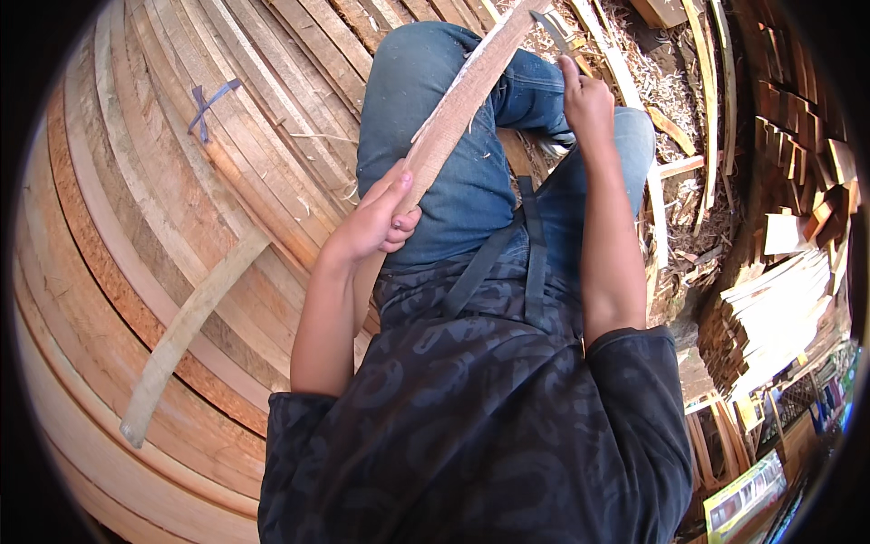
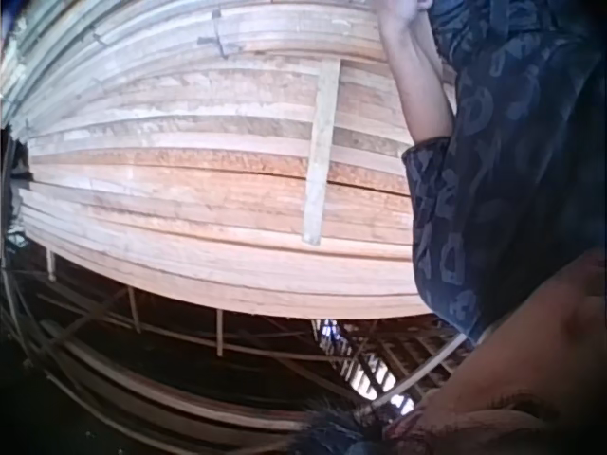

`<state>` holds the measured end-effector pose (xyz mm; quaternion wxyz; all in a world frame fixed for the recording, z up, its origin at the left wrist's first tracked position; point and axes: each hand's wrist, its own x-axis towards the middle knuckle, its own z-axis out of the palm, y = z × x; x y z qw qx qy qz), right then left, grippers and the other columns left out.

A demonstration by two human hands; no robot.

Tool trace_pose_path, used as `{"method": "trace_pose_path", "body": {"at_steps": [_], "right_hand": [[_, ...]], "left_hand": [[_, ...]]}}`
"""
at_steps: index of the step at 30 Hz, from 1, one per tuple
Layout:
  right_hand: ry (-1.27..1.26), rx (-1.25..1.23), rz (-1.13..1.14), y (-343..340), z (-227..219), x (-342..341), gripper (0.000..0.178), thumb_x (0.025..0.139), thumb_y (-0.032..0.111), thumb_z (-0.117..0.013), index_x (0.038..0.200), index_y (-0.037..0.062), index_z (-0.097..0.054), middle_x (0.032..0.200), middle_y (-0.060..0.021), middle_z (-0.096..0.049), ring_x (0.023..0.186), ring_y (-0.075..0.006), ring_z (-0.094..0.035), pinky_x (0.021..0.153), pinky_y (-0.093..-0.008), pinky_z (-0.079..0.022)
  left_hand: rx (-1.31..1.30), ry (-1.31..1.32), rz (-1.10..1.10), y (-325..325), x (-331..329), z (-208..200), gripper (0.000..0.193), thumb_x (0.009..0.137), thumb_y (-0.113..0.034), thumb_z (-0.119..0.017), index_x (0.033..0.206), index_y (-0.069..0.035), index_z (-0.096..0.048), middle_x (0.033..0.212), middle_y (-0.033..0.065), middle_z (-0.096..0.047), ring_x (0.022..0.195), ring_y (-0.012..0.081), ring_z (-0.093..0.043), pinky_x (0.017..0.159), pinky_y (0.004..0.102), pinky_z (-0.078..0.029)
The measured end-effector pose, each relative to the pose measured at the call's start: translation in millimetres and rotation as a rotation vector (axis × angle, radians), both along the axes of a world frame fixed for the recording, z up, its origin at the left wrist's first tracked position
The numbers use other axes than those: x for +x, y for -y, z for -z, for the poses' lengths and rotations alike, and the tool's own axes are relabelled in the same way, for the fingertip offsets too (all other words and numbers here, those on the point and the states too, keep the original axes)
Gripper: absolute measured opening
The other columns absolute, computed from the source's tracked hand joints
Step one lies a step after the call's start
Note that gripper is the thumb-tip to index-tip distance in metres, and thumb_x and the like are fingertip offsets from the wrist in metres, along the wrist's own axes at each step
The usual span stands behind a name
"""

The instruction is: The person sits on the ground and uses a curved knife to shave thin strips from a long, thin piece of wood held across their lap. They repeatedly draw the blade along the wood to remove shavings.

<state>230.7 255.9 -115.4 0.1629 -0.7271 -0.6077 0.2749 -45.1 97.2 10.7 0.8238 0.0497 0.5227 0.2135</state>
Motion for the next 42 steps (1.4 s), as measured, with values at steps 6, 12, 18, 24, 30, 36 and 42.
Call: {"method": "trace_pose_path", "body": {"at_steps": [6, 12, 18, 24, 30, 36, 42], "right_hand": [[0.056, -0.086, -0.055, -16, -25, 75, 0.064, 0.092, 0.057, -0.056, 0.072, -0.0033, -0.063, 0.051, -0.0118, -0.052, 0.050, -0.0211, -0.048, 0.053, -0.0379, -0.041], [-0.350, -0.304, -0.089, 53, -57, 9, 0.031, 0.084, 0.026, -0.071, 0.088, -0.0041, -0.064, 0.062, -0.0133, -0.061, 0.056, -0.0212, -0.059, 0.059, -0.0365, -0.047], [-0.266, -0.265, -0.082, 107, -25, 26, 0.033, 0.090, 0.017, -0.063, 0.117, -0.0018, -0.059, 0.074, -0.0210, -0.065, 0.069, -0.0329, -0.067, 0.067, -0.0408, -0.051], [-0.298, -0.138, 0.016, 110, -44, 23, 0.034, 0.086, 0.013, -0.068, 0.110, -0.0015, -0.049, 0.070, -0.0181, -0.063, 0.060, -0.0279, -0.063, 0.061, -0.0393, -0.050], [-0.675, -0.028, -0.042, 103, -70, 0, 0.027, 0.091, 0.013, -0.065, 0.112, -0.0018, -0.056, 0.078, -0.0133, -0.066, 0.063, -0.0180, -0.063, 0.060, -0.0331, -0.051], [-0.309, -0.002, -0.341, 94, -78, -41, 0.028, 0.093, 0.030, -0.063, 0.104, 0.0043, -0.062, 0.078, -0.0187, -0.068, 0.073, -0.0377, -0.068, 0.063, -0.0425, -0.053], [-0.062, 0.085, -0.407, 72, -54, -36, 0.033, 0.093, 0.038, -0.061, 0.087, 0.0065, -0.056, 0.067, -0.0159, -0.064, 0.066, -0.0382, -0.065, 0.056, -0.0473, -0.050]], "left_hand": [[-0.030, 0.012, -0.020, 3, -3, 4, 0.052, 0.104, -0.048, -0.036, 0.148, -0.023, -0.027, 0.065, -0.0037, -0.033, 0.046, 0.0008, -0.022, 0.040, 0.0159, -0.018], [-0.011, -0.007, -0.012, 1, 1, -1, 0.054, 0.103, -0.049, -0.036, 0.148, -0.021, -0.026, 0.064, -0.0037, -0.033, 0.046, 0.0008, -0.023, 0.040, 0.0151, -0.018], [-0.014, -0.011, -0.004, 1, 0, 0, 0.054, 0.104, -0.049, -0.035, 0.149, -0.020, -0.026, 0.064, -0.0038, -0.033, 0.046, 0.0009, -0.023, 0.039, 0.0151, -0.018], [-0.035, -0.037, -0.043, 2, 3, -1, 0.043, 0.104, -0.049, -0.032, 0.125, -0.013, -0.042, 0.062, -0.0043, -0.033, 0.044, 0.0012, -0.024, 0.036, 0.0157, -0.017], [0.008, -0.035, -0.007, 4, 2, 2, 0.051, 0.104, -0.048, -0.035, 0.147, -0.023, -0.029, 0.064, -0.0037, -0.034, 0.046, 0.0010, -0.023, 0.039, 0.0150, -0.019], [-0.015, -0.091, -0.040, 3, 8, -3, 0.040, 0.104, -0.048, -0.033, 0.128, -0.016, -0.039, 0.063, -0.0038, -0.034, 0.044, 0.0010, -0.025, 0.036, 0.0156, -0.018], [0.007, -0.050, -0.017, 2, 5, 1, 0.052, 0.104, -0.047, -0.035, 0.149, -0.022, -0.027, 0.064, -0.0041, -0.033, 0.046, 0.0015, -0.022, 0.039, 0.0164, -0.019]]}}
